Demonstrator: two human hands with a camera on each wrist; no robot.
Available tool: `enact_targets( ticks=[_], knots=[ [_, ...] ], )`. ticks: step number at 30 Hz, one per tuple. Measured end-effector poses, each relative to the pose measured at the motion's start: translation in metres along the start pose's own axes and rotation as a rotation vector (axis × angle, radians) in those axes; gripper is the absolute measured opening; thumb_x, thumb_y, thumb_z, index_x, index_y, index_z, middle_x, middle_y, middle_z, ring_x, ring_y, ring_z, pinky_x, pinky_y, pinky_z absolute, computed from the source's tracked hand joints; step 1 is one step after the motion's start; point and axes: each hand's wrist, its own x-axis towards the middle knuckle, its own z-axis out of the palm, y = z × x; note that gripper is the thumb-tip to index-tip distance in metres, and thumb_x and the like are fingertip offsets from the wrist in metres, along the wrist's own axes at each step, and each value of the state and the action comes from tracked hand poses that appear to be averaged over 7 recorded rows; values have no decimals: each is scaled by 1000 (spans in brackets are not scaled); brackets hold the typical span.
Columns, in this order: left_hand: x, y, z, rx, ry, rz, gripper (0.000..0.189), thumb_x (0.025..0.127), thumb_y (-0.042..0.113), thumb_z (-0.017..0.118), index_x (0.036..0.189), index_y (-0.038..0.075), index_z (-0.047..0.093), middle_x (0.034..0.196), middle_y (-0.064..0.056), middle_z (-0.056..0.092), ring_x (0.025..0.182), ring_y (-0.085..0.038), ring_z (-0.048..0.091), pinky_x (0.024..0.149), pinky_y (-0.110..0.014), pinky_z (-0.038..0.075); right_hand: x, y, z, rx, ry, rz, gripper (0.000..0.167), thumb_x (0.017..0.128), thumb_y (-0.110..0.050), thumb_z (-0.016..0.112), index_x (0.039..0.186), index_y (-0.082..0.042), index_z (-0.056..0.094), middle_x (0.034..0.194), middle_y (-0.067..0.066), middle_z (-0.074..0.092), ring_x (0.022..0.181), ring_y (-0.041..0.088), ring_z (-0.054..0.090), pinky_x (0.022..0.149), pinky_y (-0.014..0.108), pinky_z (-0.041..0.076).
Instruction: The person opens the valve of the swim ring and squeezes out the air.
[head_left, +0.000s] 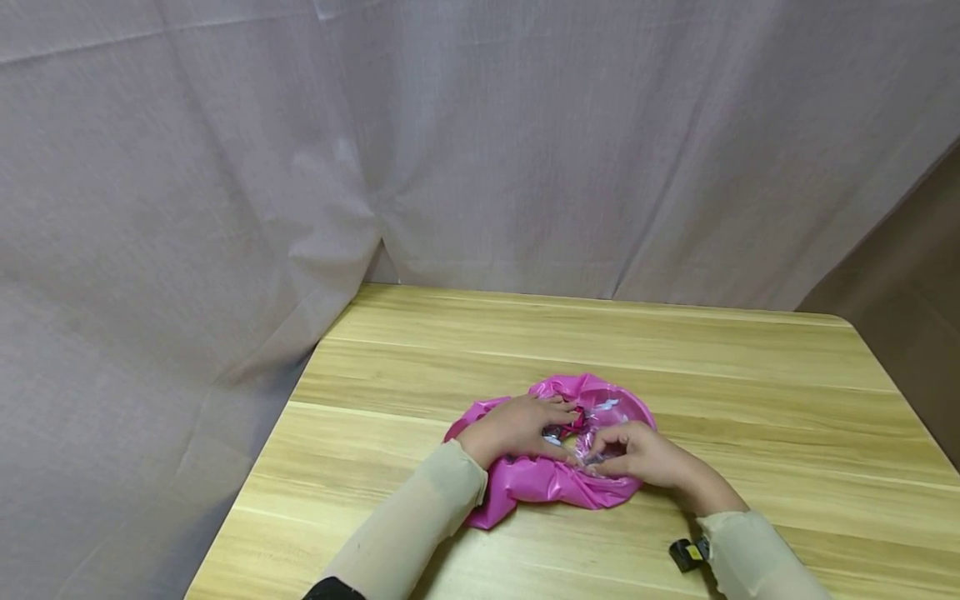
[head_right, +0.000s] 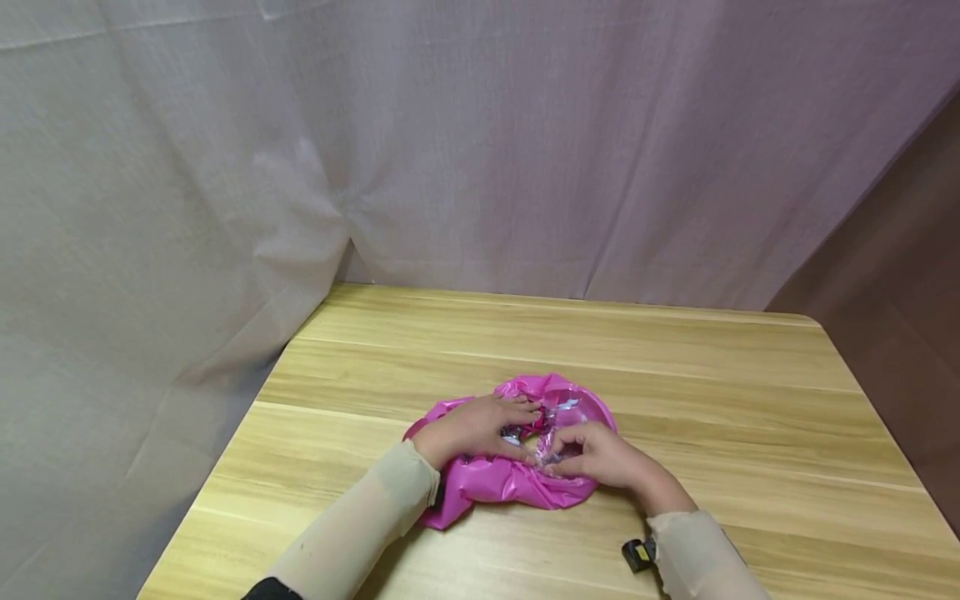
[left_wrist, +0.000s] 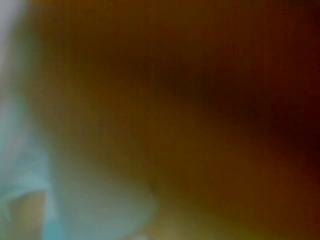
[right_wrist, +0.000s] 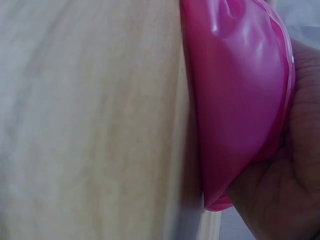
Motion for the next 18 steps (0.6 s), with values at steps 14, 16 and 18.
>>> enact_targets(
  ticks=[14, 16, 18],
  knots=[
    [4, -2, 2, 1, -9, -4, 82, 85, 68, 65, 153, 27, 44, 161, 6, 34, 148, -14, 29, 121, -32, 23, -1, 5, -1, -22, 7, -13, 14, 85, -4, 76, 86, -15, 69, 82, 1, 70, 70, 8, 61, 62, 27, 55],
    [4, -1, 2, 3, -8, -5, 83, 85, 68, 65, 153, 27, 44, 160, 6, 35, 148, -14, 29, 121, -32, 23, -1, 5, -1, -17, 5, -13, 15, 85, -2, 76, 86, -15, 69, 83, 2, 70, 71, 8, 61, 63, 27, 56],
    [4, -1, 2, 3, -11, -4, 83, 85, 69, 65, 153, 28, 43, 160, 6, 35, 148, -14, 29, 121, -32, 23, -2, 5, -2, -17, 2, -6, 14, 85, -3, 76, 86, -15, 69, 84, 3, 70, 71, 8, 61, 63, 27, 56]
  ],
)
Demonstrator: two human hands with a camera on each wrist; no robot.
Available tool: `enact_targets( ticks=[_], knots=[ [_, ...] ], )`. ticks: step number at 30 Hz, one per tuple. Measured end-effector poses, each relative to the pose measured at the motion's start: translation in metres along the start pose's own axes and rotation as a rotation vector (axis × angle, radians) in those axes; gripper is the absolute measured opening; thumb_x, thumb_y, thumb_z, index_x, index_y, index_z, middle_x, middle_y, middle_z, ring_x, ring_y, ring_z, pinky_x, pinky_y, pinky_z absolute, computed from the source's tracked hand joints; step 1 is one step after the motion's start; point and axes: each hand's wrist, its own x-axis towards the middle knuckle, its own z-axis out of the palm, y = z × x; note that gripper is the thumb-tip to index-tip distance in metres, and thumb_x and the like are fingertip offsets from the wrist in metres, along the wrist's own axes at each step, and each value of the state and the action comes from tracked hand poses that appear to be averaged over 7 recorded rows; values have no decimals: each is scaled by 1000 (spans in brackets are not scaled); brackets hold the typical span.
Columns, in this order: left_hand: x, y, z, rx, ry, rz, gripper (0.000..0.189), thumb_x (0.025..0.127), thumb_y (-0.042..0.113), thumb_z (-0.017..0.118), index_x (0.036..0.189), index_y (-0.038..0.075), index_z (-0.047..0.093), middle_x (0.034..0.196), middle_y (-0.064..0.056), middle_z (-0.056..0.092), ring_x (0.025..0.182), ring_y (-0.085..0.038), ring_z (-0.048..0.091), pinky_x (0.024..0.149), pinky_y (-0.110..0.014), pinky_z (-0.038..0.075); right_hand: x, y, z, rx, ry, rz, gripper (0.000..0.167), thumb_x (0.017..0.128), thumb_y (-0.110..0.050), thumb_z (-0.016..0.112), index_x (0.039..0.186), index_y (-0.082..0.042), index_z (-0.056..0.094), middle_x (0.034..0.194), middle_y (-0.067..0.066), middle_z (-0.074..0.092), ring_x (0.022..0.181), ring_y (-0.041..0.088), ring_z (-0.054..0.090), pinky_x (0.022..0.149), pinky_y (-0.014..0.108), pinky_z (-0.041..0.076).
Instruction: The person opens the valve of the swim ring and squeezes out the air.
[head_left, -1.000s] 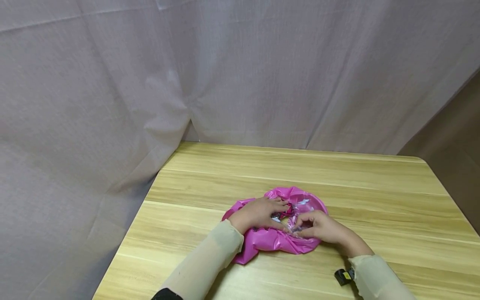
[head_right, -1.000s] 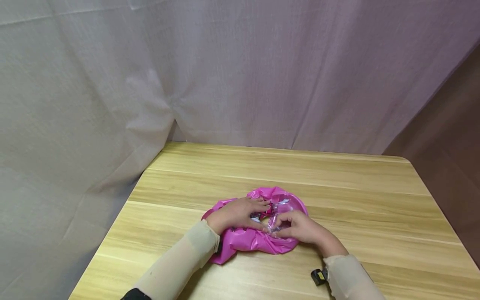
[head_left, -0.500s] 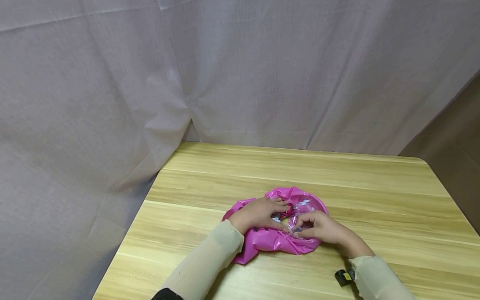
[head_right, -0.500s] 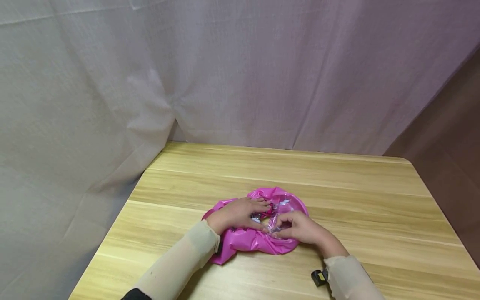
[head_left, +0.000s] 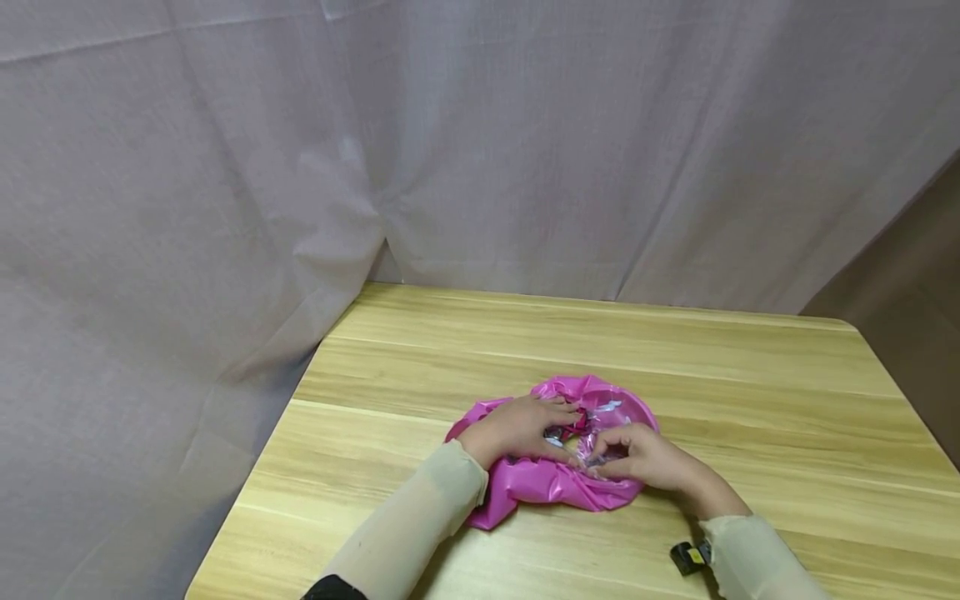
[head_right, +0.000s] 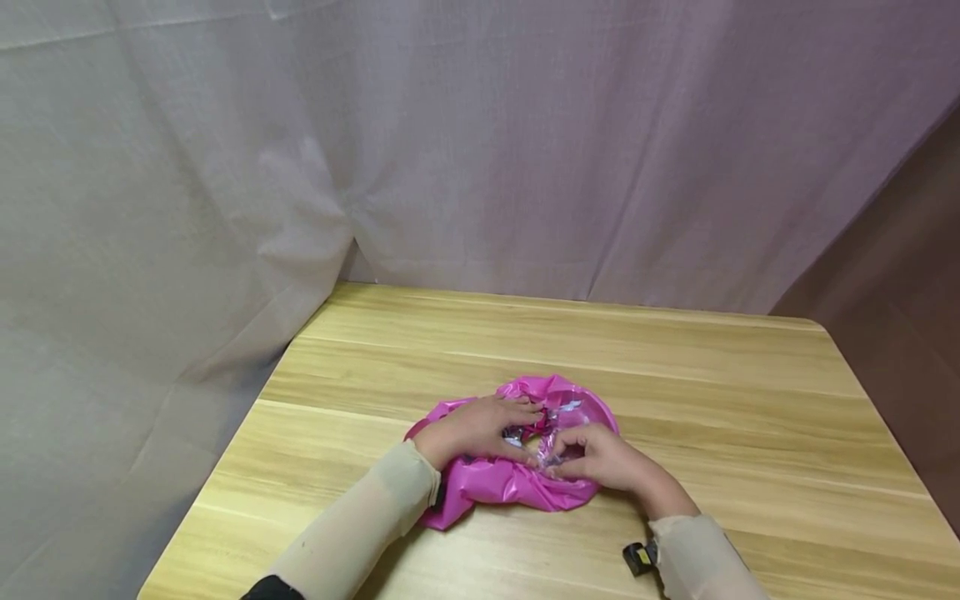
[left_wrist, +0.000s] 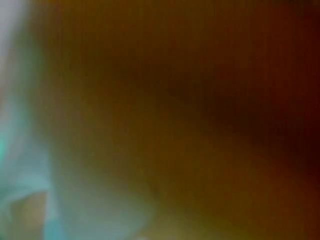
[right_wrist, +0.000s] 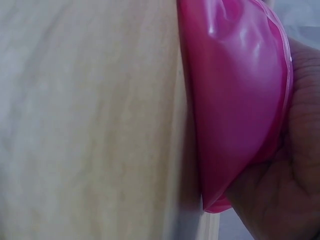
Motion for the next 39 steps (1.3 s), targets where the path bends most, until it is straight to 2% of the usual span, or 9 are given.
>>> enact_targets(
  ticks=[7, 14, 21, 26, 29, 31, 33, 35, 39],
  knots=[
    [-1, 2, -2, -2, -3, -4, 82, 85, 69, 64, 153, 27, 43, 160, 5, 36, 148, -14, 30, 121, -33, 24, 0, -1, 0, 1, 2, 12, 11, 85, -8, 77, 86, -16, 70, 84, 2, 70, 71, 7, 60, 61, 27, 55],
    [-4, 4, -4, -4, 6, -7, 83, 85, 68, 65, 154, 26, 43, 160, 6, 35, 148, -15, 31, 121, -35, 24, 0, 2, 1, -2, 3, -2, 14, 84, -4, 77, 85, -15, 69, 84, 5, 70, 71, 7, 60, 61, 27, 55],
    [-2, 0, -2, -9, 16, 8, 84, 85, 68, 65, 154, 26, 42, 160, 6, 37, 147, -15, 32, 121, -37, 24, 0, 1, 0, -28, 9, -15, 14, 84, -7, 78, 85, -18, 69, 83, 1, 69, 71, 8, 60, 62, 27, 55],
    [-4, -3, -7, -95, 20, 39, 81, 87, 63, 68, 153, 23, 45, 157, 1, 42, 144, -16, 38, 119, -33, 27, 1, -2, 0, -36, 11, -30, 14, 84, -7, 79, 84, -17, 68, 81, -3, 69, 68, 7, 59, 59, 27, 54],
    [-5, -3, -14, -161, 60, 45, 70, 91, 55, 68, 149, 20, 51, 150, 1, 51, 138, -14, 46, 115, -29, 33, 0, -4, 1, -40, 13, -48, 15, 84, -6, 79, 84, -17, 68, 79, -4, 67, 67, 5, 56, 57, 26, 53],
    [-7, -3, -19, -159, 109, 16, 62, 93, 52, 66, 145, 18, 55, 144, 0, 57, 132, -15, 51, 112, -28, 38, 0, -4, 1, -44, 13, -56, 16, 84, -6, 79, 84, -18, 68, 78, -4, 66, 67, 4, 55, 57, 26, 53],
    [-9, -3, -23, -128, 164, -46, 58, 94, 51, 66, 141, 18, 59, 136, -1, 61, 125, -16, 55, 107, -30, 43, -1, -5, 1, -52, 14, -58, 17, 83, -7, 79, 84, -19, 67, 78, -5, 65, 66, 3, 54, 56, 26, 52],
    [-11, -3, -26, -82, 205, -143, 61, 93, 55, 65, 140, 16, 60, 129, -3, 61, 117, -17, 57, 102, -32, 47, -1, -5, 1, -60, 15, -62, 17, 83, -8, 79, 85, -20, 68, 78, -5, 65, 67, 4, 54, 57, 26, 52],
    [-15, -6, -30, -15, 237, -325, 59, 96, 57, 58, 136, 14, 62, 119, -5, 60, 106, -21, 59, 90, -38, 53, -2, -7, 2, -79, 26, -59, 16, 83, -10, 80, 84, -21, 68, 78, -6, 65, 67, 5, 55, 58, 27, 52]
  ],
)
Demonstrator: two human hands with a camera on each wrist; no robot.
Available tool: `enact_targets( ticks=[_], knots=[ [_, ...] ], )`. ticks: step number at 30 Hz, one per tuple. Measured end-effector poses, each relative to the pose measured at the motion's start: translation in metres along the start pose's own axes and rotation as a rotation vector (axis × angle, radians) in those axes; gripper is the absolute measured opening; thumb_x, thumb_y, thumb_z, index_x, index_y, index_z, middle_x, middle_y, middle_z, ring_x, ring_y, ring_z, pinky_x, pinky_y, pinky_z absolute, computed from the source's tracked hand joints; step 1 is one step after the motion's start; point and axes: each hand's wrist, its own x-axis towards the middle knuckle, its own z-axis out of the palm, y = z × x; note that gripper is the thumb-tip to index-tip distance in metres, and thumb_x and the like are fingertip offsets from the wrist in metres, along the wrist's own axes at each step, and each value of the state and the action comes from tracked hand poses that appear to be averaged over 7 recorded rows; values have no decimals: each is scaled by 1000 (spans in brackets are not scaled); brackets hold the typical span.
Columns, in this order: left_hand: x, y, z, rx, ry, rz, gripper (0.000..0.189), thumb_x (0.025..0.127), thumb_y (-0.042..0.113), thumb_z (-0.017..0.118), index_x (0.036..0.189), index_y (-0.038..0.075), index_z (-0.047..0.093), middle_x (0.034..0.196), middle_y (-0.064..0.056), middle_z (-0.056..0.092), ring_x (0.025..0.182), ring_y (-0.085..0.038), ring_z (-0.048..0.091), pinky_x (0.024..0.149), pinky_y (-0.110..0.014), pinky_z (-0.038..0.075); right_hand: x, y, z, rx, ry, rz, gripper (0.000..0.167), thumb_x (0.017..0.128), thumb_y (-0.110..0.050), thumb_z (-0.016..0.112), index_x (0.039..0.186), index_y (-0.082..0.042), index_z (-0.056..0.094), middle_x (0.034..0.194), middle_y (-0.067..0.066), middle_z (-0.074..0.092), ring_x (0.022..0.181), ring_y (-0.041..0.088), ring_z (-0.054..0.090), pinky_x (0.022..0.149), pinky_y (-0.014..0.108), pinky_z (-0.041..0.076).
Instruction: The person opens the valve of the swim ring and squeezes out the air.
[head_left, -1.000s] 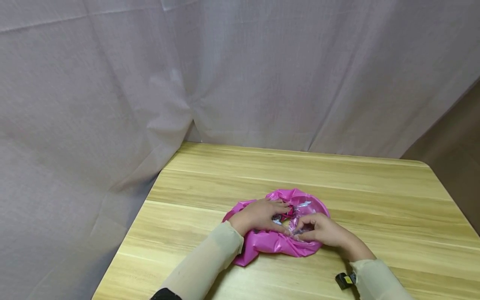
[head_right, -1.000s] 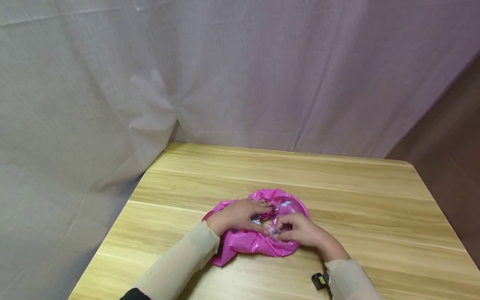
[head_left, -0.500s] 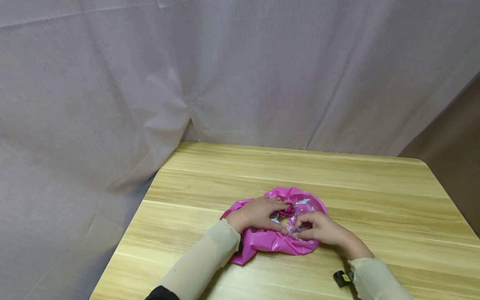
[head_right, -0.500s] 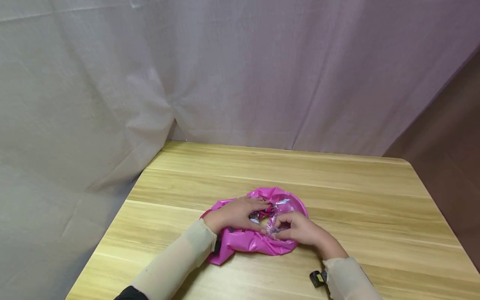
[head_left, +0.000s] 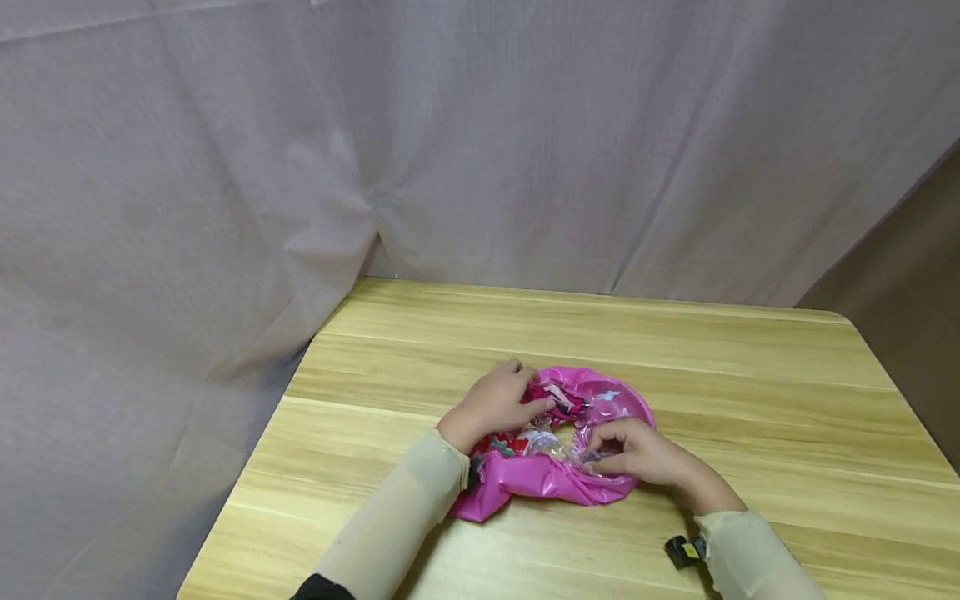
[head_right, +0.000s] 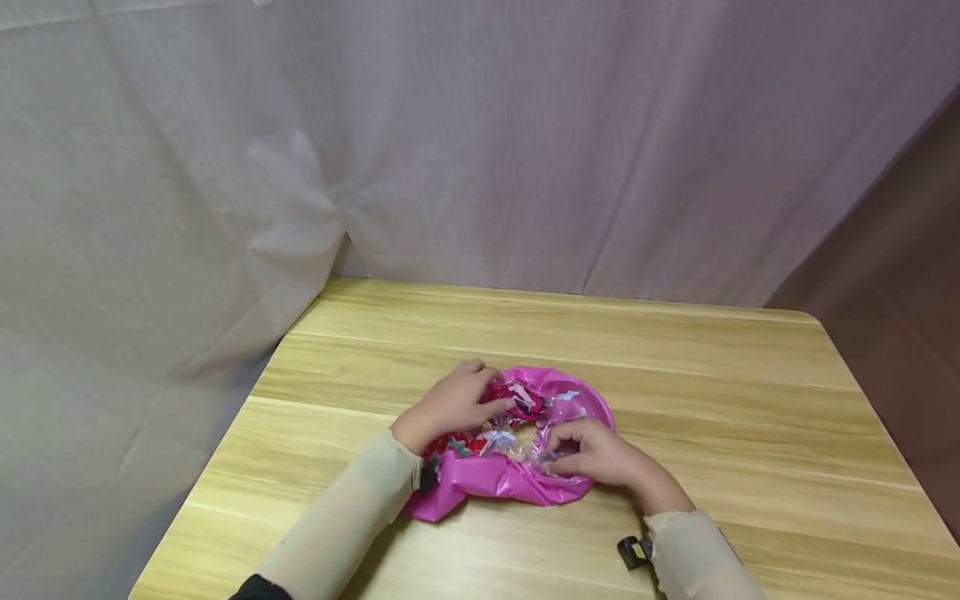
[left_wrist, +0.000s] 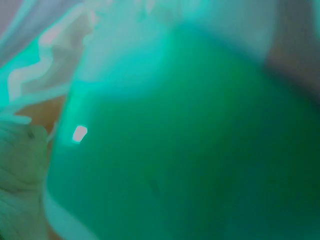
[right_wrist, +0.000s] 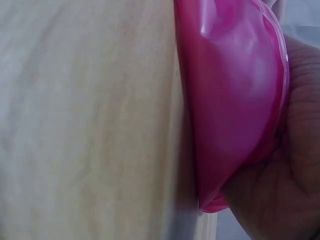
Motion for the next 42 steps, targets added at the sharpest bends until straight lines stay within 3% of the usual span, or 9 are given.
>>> enact_targets(
  ticks=[5, 11, 21, 25, 30, 35, 39, 42],
  knots=[
    [0, -11, -8, 43, -27, -159, 38, 99, 47, 58, 119, 17, 70, 114, -4, 66, 102, -24, 64, 83, -43, 55, 0, 0, 0, -17, 8, 7, 17, 83, -11, 81, 83, -21, 67, 77, -6, 64, 67, 5, 54, 58, 27, 52],
    [1, -24, -12, -36, -109, -169, 20, 96, 33, 67, 100, 16, 76, 100, 0, 73, 96, -19, 66, 84, -36, 54, -1, 0, 0, -5, 7, 25, 16, 84, -11, 81, 84, -21, 67, 80, -5, 66, 69, 7, 55, 60, 27, 52],
    [-5, -32, -16, -121, -98, -247, 32, 96, 36, 68, 81, 8, 74, 81, -5, 71, 78, -23, 66, 80, -39, 55, 0, 3, 2, -17, 8, 26, 16, 84, -16, 82, 84, -22, 67, 79, -6, 65, 68, 6, 55, 59, 27, 52],
    [-9, -35, -19, -117, -110, -313, 37, 99, 41, 62, 80, 11, 74, 85, -6, 71, 77, -23, 66, 75, -42, 56, 0, 3, 2, -15, 9, 39, 16, 84, -17, 82, 83, -22, 67, 79, -6, 65, 68, 6, 55, 59, 27, 52],
    [-10, -40, -22, -116, -28, -341, 32, 102, 36, 58, 87, 11, 73, 94, -7, 73, 83, -26, 68, 70, -44, 56, -1, 1, 2, -1, 8, 51, 15, 84, -15, 81, 84, -20, 67, 79, -5, 65, 68, 6, 55, 59, 26, 52],
    [-10, -57, -29, -143, 81, -407, 30, 101, 31, 59, 85, 10, 72, 90, -9, 71, 76, -25, 64, 64, -43, 54, -2, -2, 3, 15, 8, 27, 15, 84, -10, 79, 87, -18, 68, 83, -3, 66, 72, 9, 57, 64, 27, 53],
    [-11, -74, -33, -159, 118, -483, 31, 101, 32, 59, 86, 9, 73, 92, -11, 71, 75, -24, 62, 64, -43, 53, 0, -4, 3, 38, -1, 38, 13, 85, -10, 78, 89, -17, 68, 84, -1, 66, 74, 11, 58, 66, 27, 54],
    [-14, -84, -33, -161, 118, -505, 31, 101, 33, 59, 85, 10, 73, 91, -9, 71, 74, -23, 61, 63, -42, 52, 0, -5, 4, 60, -6, 67, 12, 86, -10, 78, 90, -16, 68, 85, 0, 67, 75, 12, 59, 68, 27, 54]
  ],
)
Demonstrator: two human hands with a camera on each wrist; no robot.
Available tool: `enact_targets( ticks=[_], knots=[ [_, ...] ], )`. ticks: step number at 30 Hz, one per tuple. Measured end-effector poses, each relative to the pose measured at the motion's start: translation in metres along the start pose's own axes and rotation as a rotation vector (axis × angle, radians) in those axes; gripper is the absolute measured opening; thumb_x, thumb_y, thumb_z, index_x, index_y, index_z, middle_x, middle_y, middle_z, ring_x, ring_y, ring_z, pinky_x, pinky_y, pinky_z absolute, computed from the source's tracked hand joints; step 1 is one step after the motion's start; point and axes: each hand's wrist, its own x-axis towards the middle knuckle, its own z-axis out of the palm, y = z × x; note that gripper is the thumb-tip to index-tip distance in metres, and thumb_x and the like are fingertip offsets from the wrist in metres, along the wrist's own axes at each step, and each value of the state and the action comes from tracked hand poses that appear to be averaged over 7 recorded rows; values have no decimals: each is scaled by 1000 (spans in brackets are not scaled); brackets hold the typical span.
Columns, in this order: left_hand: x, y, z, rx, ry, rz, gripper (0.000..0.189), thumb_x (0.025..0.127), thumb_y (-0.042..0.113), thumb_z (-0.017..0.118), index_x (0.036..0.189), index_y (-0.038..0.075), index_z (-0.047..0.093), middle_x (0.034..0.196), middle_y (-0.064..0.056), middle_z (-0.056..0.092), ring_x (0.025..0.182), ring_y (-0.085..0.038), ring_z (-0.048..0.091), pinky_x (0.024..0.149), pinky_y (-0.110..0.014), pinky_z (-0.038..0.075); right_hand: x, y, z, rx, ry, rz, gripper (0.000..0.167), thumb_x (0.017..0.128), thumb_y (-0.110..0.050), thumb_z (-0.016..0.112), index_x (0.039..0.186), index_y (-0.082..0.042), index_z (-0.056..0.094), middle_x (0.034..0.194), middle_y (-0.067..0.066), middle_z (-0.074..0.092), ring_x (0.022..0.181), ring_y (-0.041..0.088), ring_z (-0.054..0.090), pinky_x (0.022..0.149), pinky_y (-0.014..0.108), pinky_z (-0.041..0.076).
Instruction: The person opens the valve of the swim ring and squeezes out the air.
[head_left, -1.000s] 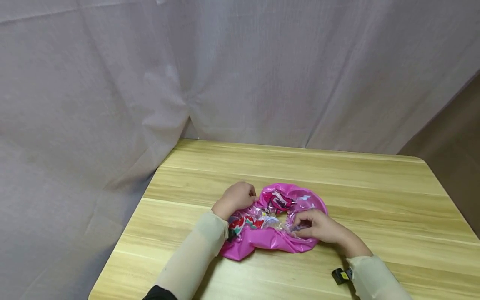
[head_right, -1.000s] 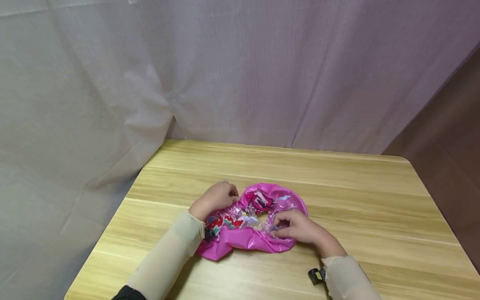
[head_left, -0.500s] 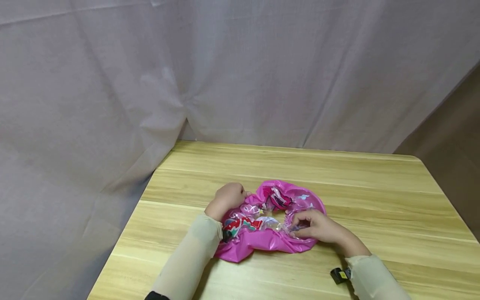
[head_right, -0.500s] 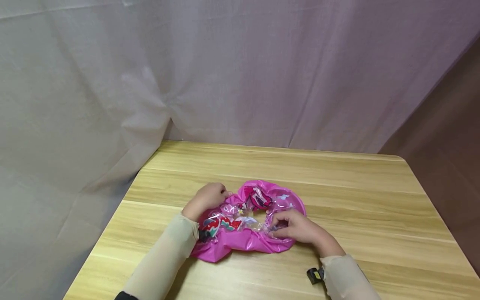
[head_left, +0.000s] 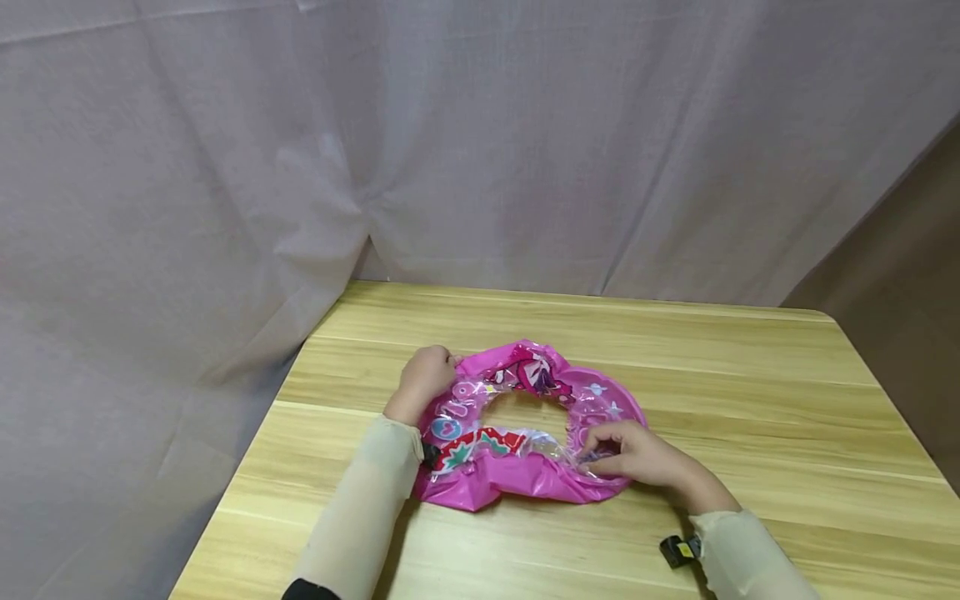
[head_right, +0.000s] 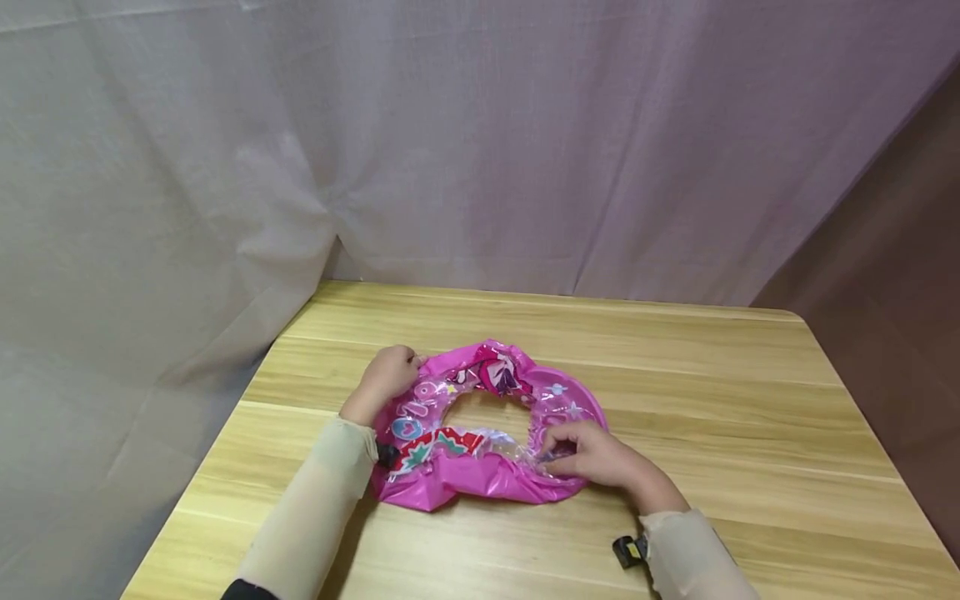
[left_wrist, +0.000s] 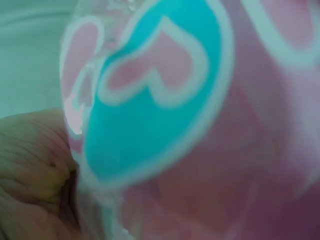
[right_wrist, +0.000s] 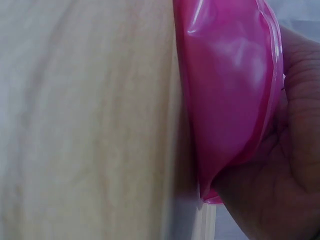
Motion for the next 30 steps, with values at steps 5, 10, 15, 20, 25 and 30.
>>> enact_targets(
  ticks=[5, 10, 15, 20, 25, 30],
  knots=[
    [-7, -3, -2, 13, 29, 103, 24, 98, 36, 64, 102, 13, 70, 95, -4, 67, 81, -20, 62, 68, -40, 53, -1, 1, -1, -11, -8, 25, 12, 85, -12, 78, 90, -17, 69, 86, 0, 67, 77, 13, 59, 68, 28, 54],
    [-17, 3, -8, 18, -66, 318, 40, 95, 42, 67, 117, 9, 70, 108, -8, 68, 97, -25, 65, 87, -43, 54, -1, 2, -5, -43, -4, 27, 14, 85, -11, 77, 92, -19, 68, 88, 4, 68, 79, 14, 61, 73, 29, 55],
    [-23, 7, 0, 123, -214, 375, 41, 95, 47, 67, 119, 15, 73, 115, -5, 67, 103, -23, 64, 92, -43, 53, -5, -2, -6, -78, -19, 19, 14, 89, -14, 75, 101, -17, 68, 96, 1, 69, 89, 16, 64, 82, 30, 56],
    [-23, 18, 10, 223, -134, 339, 33, 88, 49, 73, 112, 26, 74, 105, 3, 64, 92, -18, 62, 73, -42, 54, -8, -9, -11, -170, 8, -65, 18, 92, -16, 74, 109, -16, 68, 104, -4, 68, 97, 16, 65, 86, 30, 55],
    [-22, 31, 15, 226, -68, 299, 16, 87, 42, 73, 91, 28, 76, 90, 8, 66, 81, -15, 60, 63, -39, 49, -11, -14, -17, -226, 37, -136, 17, 92, -12, 73, 108, -15, 68, 102, -4, 69, 93, 15, 64, 83, 30, 55],
    [-20, 32, 22, 244, -10, 296, 15, 93, 35, 68, 82, 29, 75, 82, 10, 67, 73, -12, 60, 58, -38, 49, -13, -12, -17, -238, 18, -120, 14, 94, -16, 73, 106, -18, 68, 99, -7, 68, 90, 12, 64, 79, 30, 56]
  ],
)
